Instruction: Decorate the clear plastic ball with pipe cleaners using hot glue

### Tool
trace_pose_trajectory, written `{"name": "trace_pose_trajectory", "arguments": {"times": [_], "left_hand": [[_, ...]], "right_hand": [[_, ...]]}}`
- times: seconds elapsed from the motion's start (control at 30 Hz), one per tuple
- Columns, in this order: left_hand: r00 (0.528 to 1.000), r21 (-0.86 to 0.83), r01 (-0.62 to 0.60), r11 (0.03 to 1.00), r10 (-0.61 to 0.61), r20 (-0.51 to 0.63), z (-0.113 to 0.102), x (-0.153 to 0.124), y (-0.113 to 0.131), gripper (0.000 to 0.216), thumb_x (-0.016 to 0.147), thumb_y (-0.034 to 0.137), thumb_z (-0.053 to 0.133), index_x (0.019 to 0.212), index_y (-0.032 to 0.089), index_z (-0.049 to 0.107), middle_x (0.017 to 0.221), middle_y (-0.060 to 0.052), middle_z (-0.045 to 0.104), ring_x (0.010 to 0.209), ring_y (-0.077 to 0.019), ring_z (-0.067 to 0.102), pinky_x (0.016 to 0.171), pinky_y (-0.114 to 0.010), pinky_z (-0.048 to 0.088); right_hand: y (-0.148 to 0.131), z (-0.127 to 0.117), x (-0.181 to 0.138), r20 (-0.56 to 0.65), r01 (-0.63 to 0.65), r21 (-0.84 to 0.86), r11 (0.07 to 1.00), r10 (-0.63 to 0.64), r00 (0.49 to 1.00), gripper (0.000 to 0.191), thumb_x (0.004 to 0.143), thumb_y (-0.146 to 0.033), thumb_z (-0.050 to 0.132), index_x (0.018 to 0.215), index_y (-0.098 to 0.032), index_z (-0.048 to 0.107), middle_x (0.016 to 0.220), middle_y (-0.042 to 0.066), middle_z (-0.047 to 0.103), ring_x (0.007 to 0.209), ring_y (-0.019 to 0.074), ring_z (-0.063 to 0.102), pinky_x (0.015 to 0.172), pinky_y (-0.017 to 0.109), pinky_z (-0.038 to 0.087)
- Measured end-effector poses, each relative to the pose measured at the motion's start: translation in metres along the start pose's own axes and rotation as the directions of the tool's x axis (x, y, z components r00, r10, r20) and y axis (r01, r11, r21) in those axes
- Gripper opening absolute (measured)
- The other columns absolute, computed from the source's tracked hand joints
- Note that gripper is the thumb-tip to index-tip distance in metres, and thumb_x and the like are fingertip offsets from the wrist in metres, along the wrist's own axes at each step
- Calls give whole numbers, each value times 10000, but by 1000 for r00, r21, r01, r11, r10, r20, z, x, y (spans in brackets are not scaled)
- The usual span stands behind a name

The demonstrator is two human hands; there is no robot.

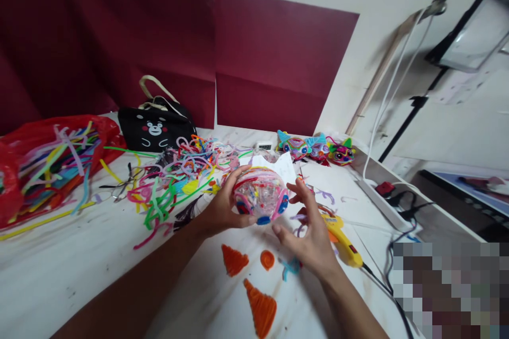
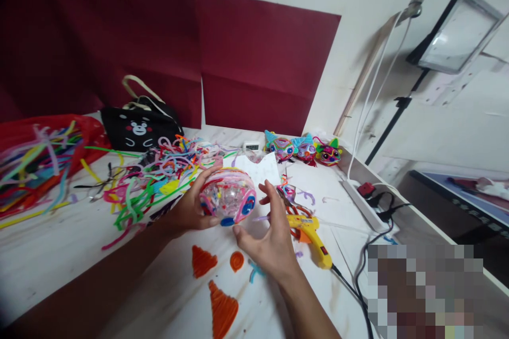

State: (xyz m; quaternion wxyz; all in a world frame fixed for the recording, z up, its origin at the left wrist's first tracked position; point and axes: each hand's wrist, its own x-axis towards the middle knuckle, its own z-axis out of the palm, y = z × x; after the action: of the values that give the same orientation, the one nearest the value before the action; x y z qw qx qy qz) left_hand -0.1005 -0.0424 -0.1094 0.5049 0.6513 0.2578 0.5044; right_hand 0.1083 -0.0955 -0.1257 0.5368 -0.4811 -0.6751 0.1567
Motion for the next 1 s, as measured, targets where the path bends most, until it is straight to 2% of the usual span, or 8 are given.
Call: {"name": "trace_pose_trajectory", "arguments": {"times": [0.1,0.23,0.4,0.63,0.87,1.0], "left_hand": [[999,189,-36,981,35,7,2,0,-1,1076,603,250,868,1518,192,305,1537,-181,420,1413,-395,433,1145,-463,409],[996,432,-89,898,79,41,9,-3,6,1005,603,195,789,1489,131,319,1521,-203,415,1390,-382,456,1184,-498,357],[980,606,-199,770,164,114,13,-4,10,949,598,204,754,1453,119,351,1463,-193,460,1386,-371,452,1190,-478,358],[962,641,-273,717,206,178,12,-4,5,960,607,209,749,1469,157,330,1460,-165,461,1358,-349,475,1168,-467,388],[975,594,-215,775,134,177,10,-5,5,971,619,222,754,1481,146,312,1487,-184,450,1375,-359,462,1175,-493,372],[985,551,-127,825,37,171,8,-6,11,1040,592,230,798,1501,129,302,1520,-198,425,1394,-381,441,1191,-514,340]], "right_hand": [[-2,-4,2,-17,16,-21,1000,-17,1000,889,774,-412,740,1538,-286,302,1464,114,509,1135,274,568,958,489,511],[-1,-7,4,21,68,-89,994,-66,998,878,767,-422,771,1518,-272,342,1462,130,496,1253,328,514,1039,548,445],[1,-13,7,105,137,-120,983,-124,987,833,772,-392,772,1496,-256,383,1435,140,510,1290,354,473,1062,567,424],[5,-13,6,148,143,-88,986,-129,981,789,773,-396,768,1467,-257,421,1357,137,553,1256,337,517,1045,524,463],[6,-12,5,166,12,-71,997,0,986,837,755,-453,772,1473,-202,424,1406,172,533,1286,341,535,1010,491,495],[5,-12,7,183,-91,-37,995,96,978,907,717,-480,798,1482,-168,423,1434,185,526,1326,343,519,1053,487,462]]}}
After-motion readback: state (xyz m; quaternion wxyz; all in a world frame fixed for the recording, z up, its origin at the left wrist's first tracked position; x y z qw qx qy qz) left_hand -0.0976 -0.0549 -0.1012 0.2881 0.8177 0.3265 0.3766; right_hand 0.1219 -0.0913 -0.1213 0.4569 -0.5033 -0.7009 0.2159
